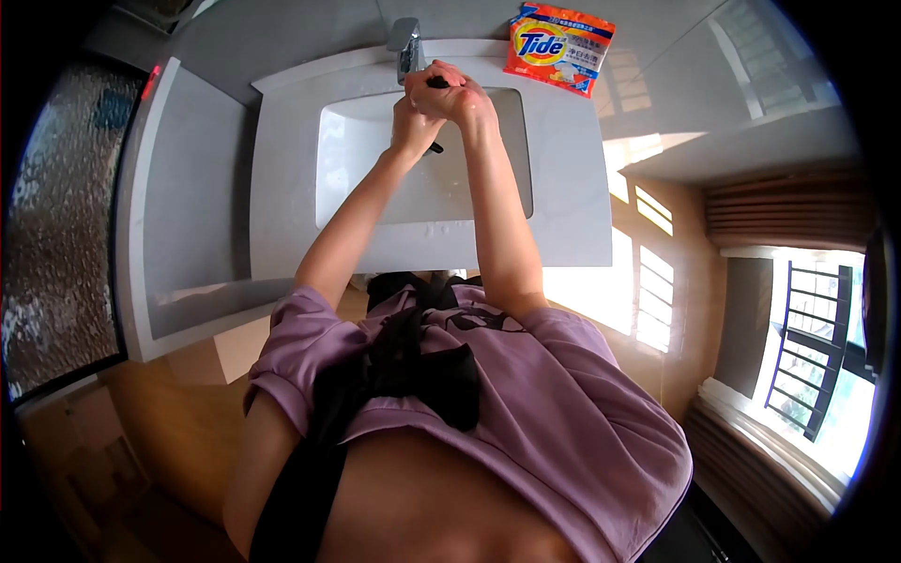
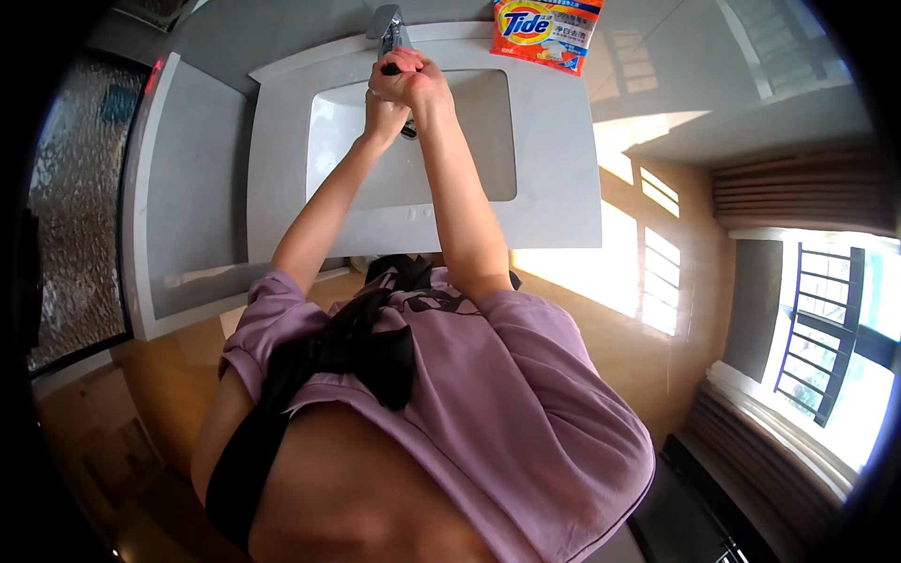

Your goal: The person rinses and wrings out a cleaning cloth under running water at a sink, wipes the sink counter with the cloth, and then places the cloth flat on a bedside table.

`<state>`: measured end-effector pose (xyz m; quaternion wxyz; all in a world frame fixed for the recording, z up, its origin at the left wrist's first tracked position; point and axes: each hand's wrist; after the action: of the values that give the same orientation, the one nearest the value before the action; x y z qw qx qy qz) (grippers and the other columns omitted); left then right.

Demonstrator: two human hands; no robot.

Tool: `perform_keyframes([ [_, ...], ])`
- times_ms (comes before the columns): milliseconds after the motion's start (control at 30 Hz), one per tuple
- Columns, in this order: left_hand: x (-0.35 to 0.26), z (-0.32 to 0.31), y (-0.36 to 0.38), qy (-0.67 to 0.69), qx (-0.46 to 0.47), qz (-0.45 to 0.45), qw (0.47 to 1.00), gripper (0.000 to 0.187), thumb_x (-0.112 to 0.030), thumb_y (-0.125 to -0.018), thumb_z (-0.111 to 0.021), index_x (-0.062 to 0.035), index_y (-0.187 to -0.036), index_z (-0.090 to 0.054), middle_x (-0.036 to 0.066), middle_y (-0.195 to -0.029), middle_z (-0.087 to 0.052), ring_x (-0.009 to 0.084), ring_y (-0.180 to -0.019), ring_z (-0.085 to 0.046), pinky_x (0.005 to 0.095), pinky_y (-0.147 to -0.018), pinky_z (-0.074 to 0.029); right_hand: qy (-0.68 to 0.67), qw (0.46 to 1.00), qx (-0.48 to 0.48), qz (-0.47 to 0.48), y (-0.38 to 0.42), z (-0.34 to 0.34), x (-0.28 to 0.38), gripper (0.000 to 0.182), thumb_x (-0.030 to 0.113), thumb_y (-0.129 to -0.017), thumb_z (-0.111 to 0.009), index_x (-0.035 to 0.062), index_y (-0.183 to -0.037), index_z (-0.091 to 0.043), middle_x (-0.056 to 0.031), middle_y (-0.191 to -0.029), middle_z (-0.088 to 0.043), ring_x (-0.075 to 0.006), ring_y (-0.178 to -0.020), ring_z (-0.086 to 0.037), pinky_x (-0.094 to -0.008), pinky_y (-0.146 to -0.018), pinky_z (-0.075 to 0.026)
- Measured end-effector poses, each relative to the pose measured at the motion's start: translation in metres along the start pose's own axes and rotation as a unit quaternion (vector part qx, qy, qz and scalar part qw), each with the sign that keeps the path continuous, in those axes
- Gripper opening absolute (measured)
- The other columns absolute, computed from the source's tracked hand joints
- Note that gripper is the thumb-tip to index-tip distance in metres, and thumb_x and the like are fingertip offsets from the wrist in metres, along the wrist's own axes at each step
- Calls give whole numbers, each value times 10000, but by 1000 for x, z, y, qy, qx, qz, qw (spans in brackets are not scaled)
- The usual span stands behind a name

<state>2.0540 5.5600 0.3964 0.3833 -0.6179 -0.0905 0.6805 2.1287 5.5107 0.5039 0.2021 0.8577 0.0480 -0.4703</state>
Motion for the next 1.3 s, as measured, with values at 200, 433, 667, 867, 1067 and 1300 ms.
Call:
perform_keyframes([
  [200,-2,24,7,-149,184,-10,971,205,-164,-747,-617,-46,-907,-566,139,-748,-624,325,-699,-607,367,-609,-483,-77,993,6,89,15,18,2,278,132,-731,-400,66,-482,-297,-16,-453,-322,-115,-373,-325,-224,-357,-291],
  [433,8,44,6,-255,297,29,920,221,-180,-785,-571,-62,-971,-548,142,-700,-610,322,-645,-601,395,-557,-465,-34,995,-74,-64,8,19,37,260,222,-793,-383,6,-667,-454,-107,-623,-493,-179,-515,-472,-249,-421,-396],
  [667,-3,50,0,-167,241,178,939,414,-397,-865,-463,4,-823,-555,143,-565,-554,280,-549,-577,373,-526,-423,794,535,2,289,23,48,55,394,257,-903,-317,-41,-1028,-541,-113,-776,-607,-212,-718,-580,-278,-593,-481],
  [867,-35,46,-8,102,245,403,876,467,-524,-841,-460,-70,-733,-477,-30,-490,-363,74,-383,-341,247,-366,-261,799,-260,141,524,12,39,106,818,105,-604,-717,117,-1293,-277,-122,-1312,-324,-308,-1254,-266,-462,-993,-254],
  [1067,-64,44,-12,409,311,515,687,413,-519,-868,-416,-117,-774,-399,-45,-493,-298,19,-334,-202,165,-286,-114,713,-301,329,541,-22,9,92,651,258,-614,-719,170,-1187,-424,-70,-1226,-409,-252,-1203,-370,-547,-972,-182],
  [1300,-83,62,-12,616,341,499,505,401,-478,-895,-386,-96,-773,-374,-31,-495,-270,16,-322,-175,143,-258,-140,654,-352,453,493,-12,-21,53,270,82,-698,-568,75,-967,-556,-25,-1053,-565,-175,-804,-595,-310,-687,-507],
])
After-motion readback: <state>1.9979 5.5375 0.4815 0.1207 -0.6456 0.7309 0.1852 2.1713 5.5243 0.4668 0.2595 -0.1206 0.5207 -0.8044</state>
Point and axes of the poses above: each hand's wrist, its own y-axis away from the middle knuckle, its own z-axis out of the back of the hand, x = y × z
